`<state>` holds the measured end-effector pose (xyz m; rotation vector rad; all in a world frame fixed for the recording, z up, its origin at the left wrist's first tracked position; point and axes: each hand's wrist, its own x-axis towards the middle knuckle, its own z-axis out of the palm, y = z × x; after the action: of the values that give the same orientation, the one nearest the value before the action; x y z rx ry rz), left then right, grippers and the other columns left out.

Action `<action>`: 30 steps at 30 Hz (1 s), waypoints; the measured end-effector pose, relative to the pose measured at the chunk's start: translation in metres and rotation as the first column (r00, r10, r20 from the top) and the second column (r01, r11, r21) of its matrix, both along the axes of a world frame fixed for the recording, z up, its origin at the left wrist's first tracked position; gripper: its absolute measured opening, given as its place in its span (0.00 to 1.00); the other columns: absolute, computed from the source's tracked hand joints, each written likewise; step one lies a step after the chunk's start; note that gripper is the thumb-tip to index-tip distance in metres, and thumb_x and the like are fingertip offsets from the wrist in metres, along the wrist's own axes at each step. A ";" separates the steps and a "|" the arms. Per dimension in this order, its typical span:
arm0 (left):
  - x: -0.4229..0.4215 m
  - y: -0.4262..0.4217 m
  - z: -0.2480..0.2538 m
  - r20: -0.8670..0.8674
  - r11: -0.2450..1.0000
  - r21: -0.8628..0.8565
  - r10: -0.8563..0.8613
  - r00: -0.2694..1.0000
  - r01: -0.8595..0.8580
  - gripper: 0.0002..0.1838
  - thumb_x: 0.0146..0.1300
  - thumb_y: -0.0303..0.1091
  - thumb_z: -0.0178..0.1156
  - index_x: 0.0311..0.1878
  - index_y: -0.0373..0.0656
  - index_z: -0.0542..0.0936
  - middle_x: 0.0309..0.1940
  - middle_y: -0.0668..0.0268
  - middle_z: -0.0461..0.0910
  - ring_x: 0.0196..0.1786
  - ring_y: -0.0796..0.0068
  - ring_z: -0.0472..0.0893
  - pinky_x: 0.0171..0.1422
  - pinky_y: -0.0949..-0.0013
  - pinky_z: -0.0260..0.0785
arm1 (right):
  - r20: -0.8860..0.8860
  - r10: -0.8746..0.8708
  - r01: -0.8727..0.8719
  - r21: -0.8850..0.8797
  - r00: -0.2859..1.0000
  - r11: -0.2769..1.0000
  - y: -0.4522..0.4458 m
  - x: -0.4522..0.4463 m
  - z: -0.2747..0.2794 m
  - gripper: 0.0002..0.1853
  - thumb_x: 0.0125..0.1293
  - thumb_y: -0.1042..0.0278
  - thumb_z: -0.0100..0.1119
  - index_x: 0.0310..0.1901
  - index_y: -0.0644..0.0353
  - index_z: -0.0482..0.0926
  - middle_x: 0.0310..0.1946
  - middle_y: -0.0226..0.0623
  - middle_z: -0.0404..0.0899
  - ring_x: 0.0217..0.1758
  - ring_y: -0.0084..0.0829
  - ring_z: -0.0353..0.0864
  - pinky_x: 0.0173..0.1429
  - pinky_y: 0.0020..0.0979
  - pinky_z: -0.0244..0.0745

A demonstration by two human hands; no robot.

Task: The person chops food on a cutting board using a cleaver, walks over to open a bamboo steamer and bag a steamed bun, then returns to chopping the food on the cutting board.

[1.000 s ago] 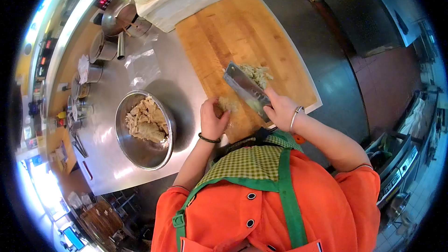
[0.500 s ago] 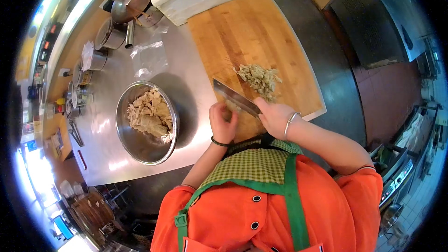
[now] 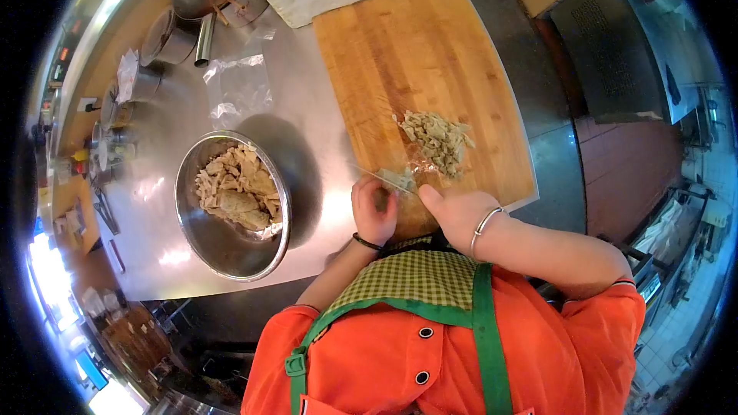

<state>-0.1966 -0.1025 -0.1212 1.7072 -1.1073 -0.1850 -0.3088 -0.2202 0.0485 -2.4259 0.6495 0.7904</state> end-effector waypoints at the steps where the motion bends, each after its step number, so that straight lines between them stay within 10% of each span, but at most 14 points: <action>1: 0.000 -0.001 0.000 -0.007 1.000 0.001 0.006 1.000 -0.006 0.19 0.42 0.24 0.62 0.41 0.37 0.70 0.41 0.52 0.71 0.44 0.52 0.71 0.48 0.59 0.64 | -0.008 0.004 -0.004 0.004 1.000 1.000 -0.001 0.003 -0.001 0.14 0.57 0.74 0.43 0.45 0.60 0.60 0.31 0.50 0.75 0.34 0.50 0.77 0.35 0.44 0.72; 19: 0.005 -0.007 0.000 -0.034 1.000 0.005 -0.026 0.999 0.027 0.20 0.41 0.24 0.62 0.40 0.37 0.69 0.39 0.51 0.71 0.41 0.51 0.71 0.46 0.58 0.65 | -0.005 -0.019 0.019 0.017 1.000 1.000 -0.006 0.020 -0.004 0.17 0.54 0.77 0.45 0.47 0.61 0.59 0.32 0.51 0.74 0.35 0.50 0.76 0.35 0.43 0.71; 22: 0.003 -0.005 -0.004 -0.034 0.998 0.045 -0.030 0.999 0.032 0.19 0.41 0.24 0.61 0.40 0.37 0.69 0.39 0.52 0.71 0.42 0.51 0.71 0.46 0.58 0.64 | -0.213 -0.082 0.100 0.073 0.973 0.992 -0.008 0.020 0.001 0.18 0.54 0.75 0.47 0.47 0.60 0.59 0.32 0.51 0.76 0.36 0.51 0.77 0.37 0.43 0.72; 30: 0.005 -0.006 -0.008 -0.042 0.999 0.015 -0.036 0.999 0.036 0.19 0.42 0.25 0.61 0.40 0.37 0.69 0.38 0.52 0.71 0.41 0.51 0.71 0.45 0.58 0.64 | 0.044 -0.030 0.031 -0.019 0.999 0.999 0.001 0.041 -0.029 0.14 0.57 0.74 0.42 0.46 0.60 0.59 0.30 0.51 0.75 0.33 0.49 0.77 0.33 0.44 0.71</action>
<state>-0.1915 -0.1082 -0.1294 1.6908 -1.1089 -0.2510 -0.2682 -0.2194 0.0197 -2.4384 0.6788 0.7201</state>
